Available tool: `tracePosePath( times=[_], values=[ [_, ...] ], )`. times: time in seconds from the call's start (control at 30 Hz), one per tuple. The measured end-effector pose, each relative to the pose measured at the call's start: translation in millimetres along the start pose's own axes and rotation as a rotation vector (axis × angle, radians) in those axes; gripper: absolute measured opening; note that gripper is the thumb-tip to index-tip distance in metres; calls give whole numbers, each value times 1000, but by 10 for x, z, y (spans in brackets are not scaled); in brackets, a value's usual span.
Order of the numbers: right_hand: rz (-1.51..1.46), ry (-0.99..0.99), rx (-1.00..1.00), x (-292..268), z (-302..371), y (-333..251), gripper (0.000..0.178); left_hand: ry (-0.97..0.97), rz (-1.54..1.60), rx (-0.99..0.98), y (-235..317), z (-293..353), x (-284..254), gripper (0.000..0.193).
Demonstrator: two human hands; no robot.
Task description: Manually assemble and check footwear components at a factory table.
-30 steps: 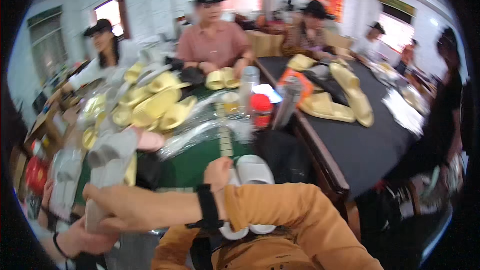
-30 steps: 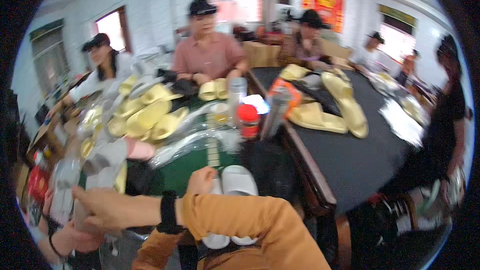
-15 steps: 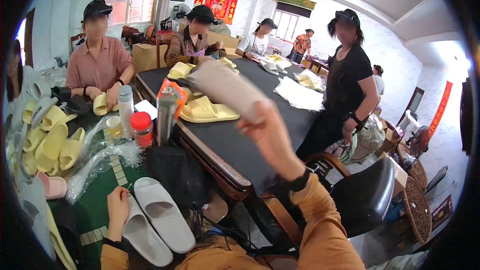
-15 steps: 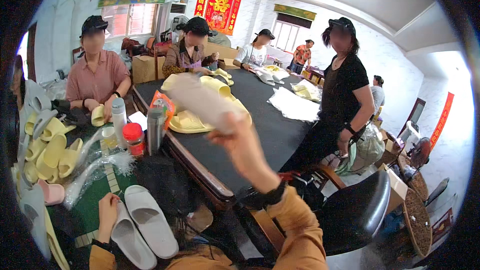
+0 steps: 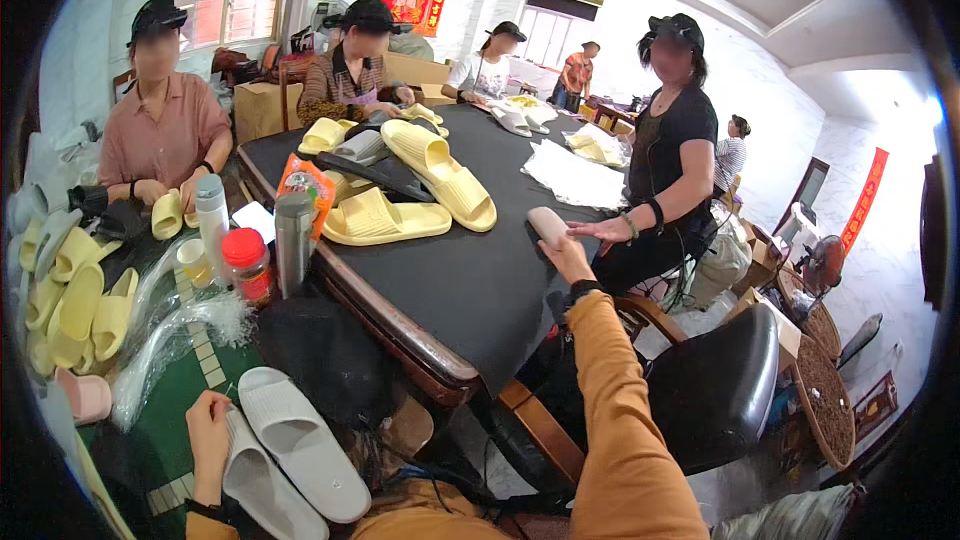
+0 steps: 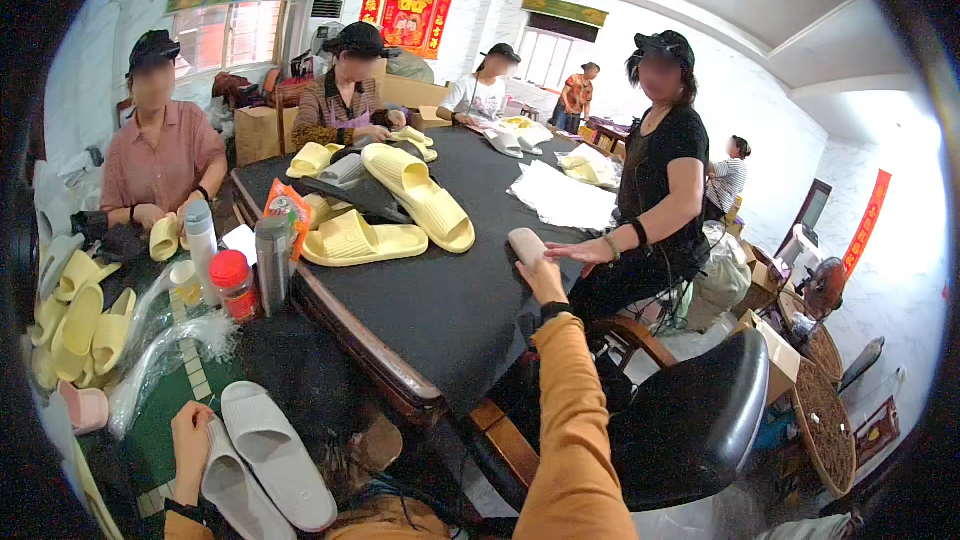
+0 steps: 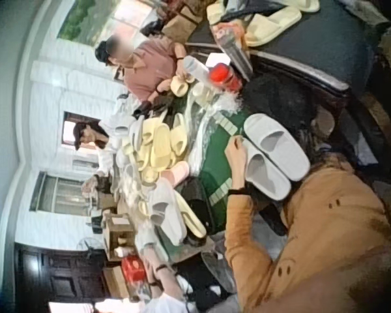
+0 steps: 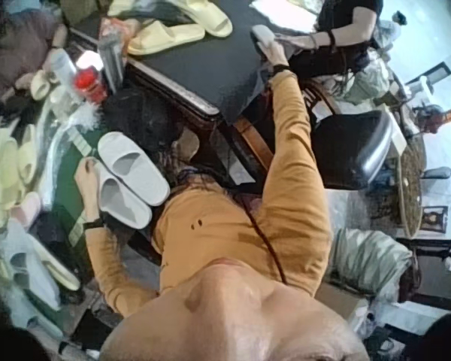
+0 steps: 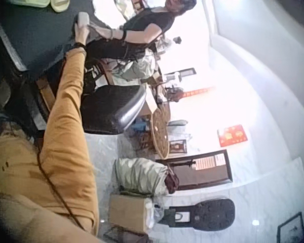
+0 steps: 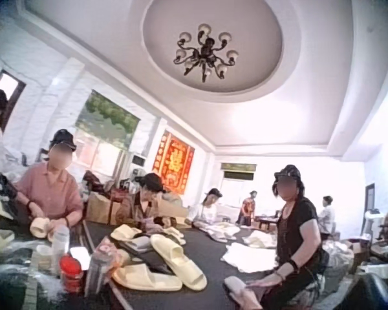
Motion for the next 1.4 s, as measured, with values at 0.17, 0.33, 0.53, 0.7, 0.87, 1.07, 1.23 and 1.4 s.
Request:
tracePosePath(
  times=[0.17, 0.33, 0.53, 0.7, 0.87, 1.07, 1.23, 1.4],
  values=[
    [311, 7, 560, 609, -381, -493, 58, 15, -34, -46, -53, 141, -156, 9],
    [-70, 549, 442, 433, -212, -802, 60, 28, -16, -20, -26, 85, -95, 9],
    [-804, 144, 299, -422, 229, -2632, 48, 37, -89, -83, -12, 89, -111, 15],
    [-906, -227, -155, -715, 944, -4216, 32, 73, -87, -51, 48, 57, -58, 14],
    [-1108, -960, -280, -138, 1652, -5507, 21, 74, -62, -119, 5, 129, -112, 17],
    [-999, -812, -677, 1300, 1992, -6194, 32, 131, -18, -74, -98, 181, -60, 12],
    [-903, -743, -461, 2270, 2100, -5943, 25, 152, -95, -144, -35, 131, 37, 15],
    [-1221, -1058, -62, 2358, 2033, -5862, 16, 145, -79, -186, 16, 144, -50, 14]
  ],
)
Point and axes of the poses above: each hand's wrist, its own z-axis away from the middle knuckle, its own x-axis out of the palm, y = z × x, the point moved 1 cm from there along -z, towards the middle knuckle, and after that the axes turned 3 degrees about -z, right-handed, at the moved point
